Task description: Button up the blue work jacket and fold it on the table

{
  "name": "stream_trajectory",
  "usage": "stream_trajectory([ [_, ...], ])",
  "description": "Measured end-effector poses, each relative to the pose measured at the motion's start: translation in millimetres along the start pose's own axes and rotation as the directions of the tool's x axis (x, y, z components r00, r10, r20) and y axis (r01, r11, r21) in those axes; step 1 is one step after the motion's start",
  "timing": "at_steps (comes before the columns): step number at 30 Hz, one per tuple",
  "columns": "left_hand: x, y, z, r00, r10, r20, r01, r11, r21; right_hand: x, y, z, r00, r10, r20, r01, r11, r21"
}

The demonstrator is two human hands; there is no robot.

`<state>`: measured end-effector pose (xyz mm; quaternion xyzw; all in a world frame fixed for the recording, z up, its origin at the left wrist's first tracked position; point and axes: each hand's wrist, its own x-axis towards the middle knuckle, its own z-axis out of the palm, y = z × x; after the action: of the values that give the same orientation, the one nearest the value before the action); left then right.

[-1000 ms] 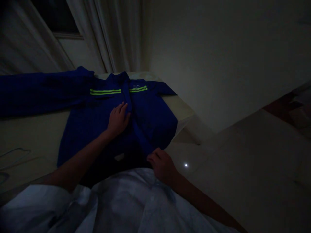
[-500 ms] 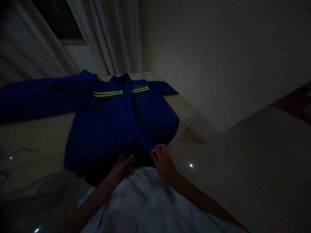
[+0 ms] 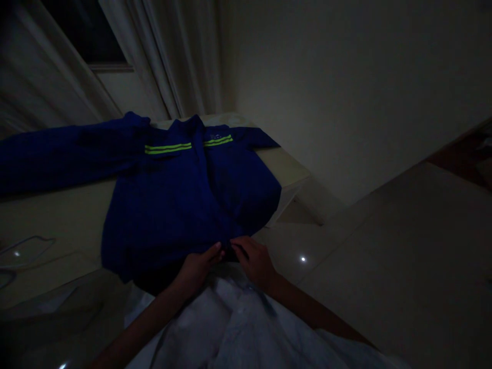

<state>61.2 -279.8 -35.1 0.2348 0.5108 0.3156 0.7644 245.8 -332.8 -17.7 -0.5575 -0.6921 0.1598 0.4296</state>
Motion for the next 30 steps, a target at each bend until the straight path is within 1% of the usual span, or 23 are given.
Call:
stream_trajectory([
  [4, -7, 4, 5.7, 0.998, -0.032, -0.061, 0.031, 0.999, -0.022, 2, -1, 1, 0.997, -0.053, -0.058, 0.054, 0.998, 0.015],
  [9, -12, 7, 9.6, 0.998, -0.045, -0.054, 0.044, 0.999, -0.019, 1, 2, 2, 0.993, -0.076, -0.086, 0.078, 0.997, 0.025],
  [13, -13, 6, 10.4, 0.998, -0.006, -0.063, 0.008, 0.999, 0.042, -1, 3, 3, 0.989, -0.094, -0.112, 0.097, 0.995, 0.021],
  [17, -12, 1, 8.8, 0.997, 0.029, -0.068, -0.024, 0.997, 0.076, -1, 2, 2, 0.987, -0.116, -0.111, 0.119, 0.993, 0.02],
  [22, -9, -4, 6.1, 0.988, 0.138, -0.069, -0.131, 0.986, 0.103, 0, 0, 2, 0.985, -0.142, -0.102, 0.143, 0.99, 0.002],
  [26, -12, -3, 6.3, 0.987, 0.144, -0.075, -0.132, 0.98, 0.146, 0, -1, 2, 0.974, -0.202, -0.099, 0.199, 0.979, -0.048],
  [30, -17, 1, 10.7, 0.984, 0.153, -0.092, -0.141, 0.982, 0.126, 1, -1, 2, 0.967, -0.243, -0.078, 0.235, 0.967, -0.1],
])
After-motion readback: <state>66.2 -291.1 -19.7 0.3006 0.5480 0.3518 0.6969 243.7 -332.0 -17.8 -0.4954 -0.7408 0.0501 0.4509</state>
